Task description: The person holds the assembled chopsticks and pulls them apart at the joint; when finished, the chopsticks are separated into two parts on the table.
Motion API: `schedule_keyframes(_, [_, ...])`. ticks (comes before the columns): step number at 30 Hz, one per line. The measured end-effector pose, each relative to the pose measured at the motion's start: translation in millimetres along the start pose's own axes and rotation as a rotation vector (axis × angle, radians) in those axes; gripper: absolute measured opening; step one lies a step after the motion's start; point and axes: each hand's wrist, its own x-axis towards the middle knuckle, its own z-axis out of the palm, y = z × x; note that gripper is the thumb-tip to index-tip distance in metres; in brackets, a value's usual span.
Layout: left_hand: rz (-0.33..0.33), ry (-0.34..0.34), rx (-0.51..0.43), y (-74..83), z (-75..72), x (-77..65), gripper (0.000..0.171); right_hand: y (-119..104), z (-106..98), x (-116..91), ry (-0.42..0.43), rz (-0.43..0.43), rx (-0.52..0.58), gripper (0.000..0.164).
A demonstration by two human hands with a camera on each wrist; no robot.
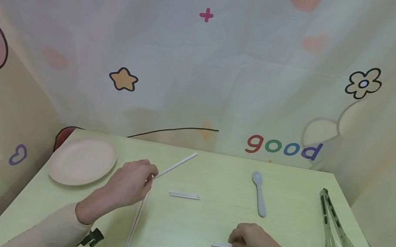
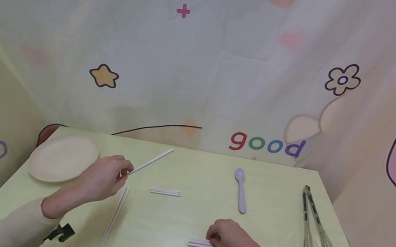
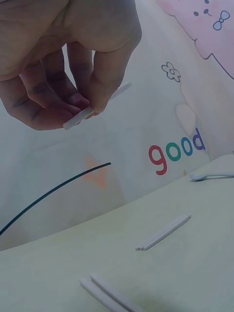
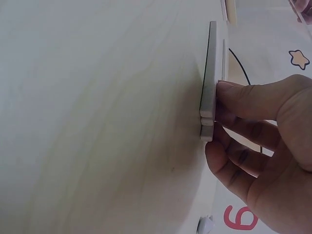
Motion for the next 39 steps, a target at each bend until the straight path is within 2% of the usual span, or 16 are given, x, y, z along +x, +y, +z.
schedule_keyframes(5, [0.012, -0.001, -0.010, -2.0, -0.9, 0.5, 0.015, 1, 1, -1, -0.005, -0.005, -0.006, 0.012])
schedule_keyframes(12, [0.080, 0.006, 0.039, -3.7, -5.9, 5.3, 0.014, 3, 2, -2, -0.007, -0.006, 0.004, 0.014])
schedule_keyframes(23, [0.146, 0.034, 0.075, 1.6, -17.5, 15.4, 0.013, 0, 1, -1, 0.000, -0.032, -0.013, 0.014])
schedule_keyframes(28, [0.163, 0.025, 0.074, 3.8, -20.7, 18.9, 0.014, 3, -4, 2, 0.044, -0.053, -0.041, 0.018])
schedule_keyframes(35, [0.190, 0.036, 0.063, 6.8, -21.8, 24.8, 0.014, -2, -20, 11, 0.140, -0.062, -0.102, 0.009])
schedule_keyframes(39, [0.203, 0.042, 0.055, 8.9, -19.7, 27.3, 0.014, -8, -29, 14, 0.203, -0.080, -0.150, 0.009])
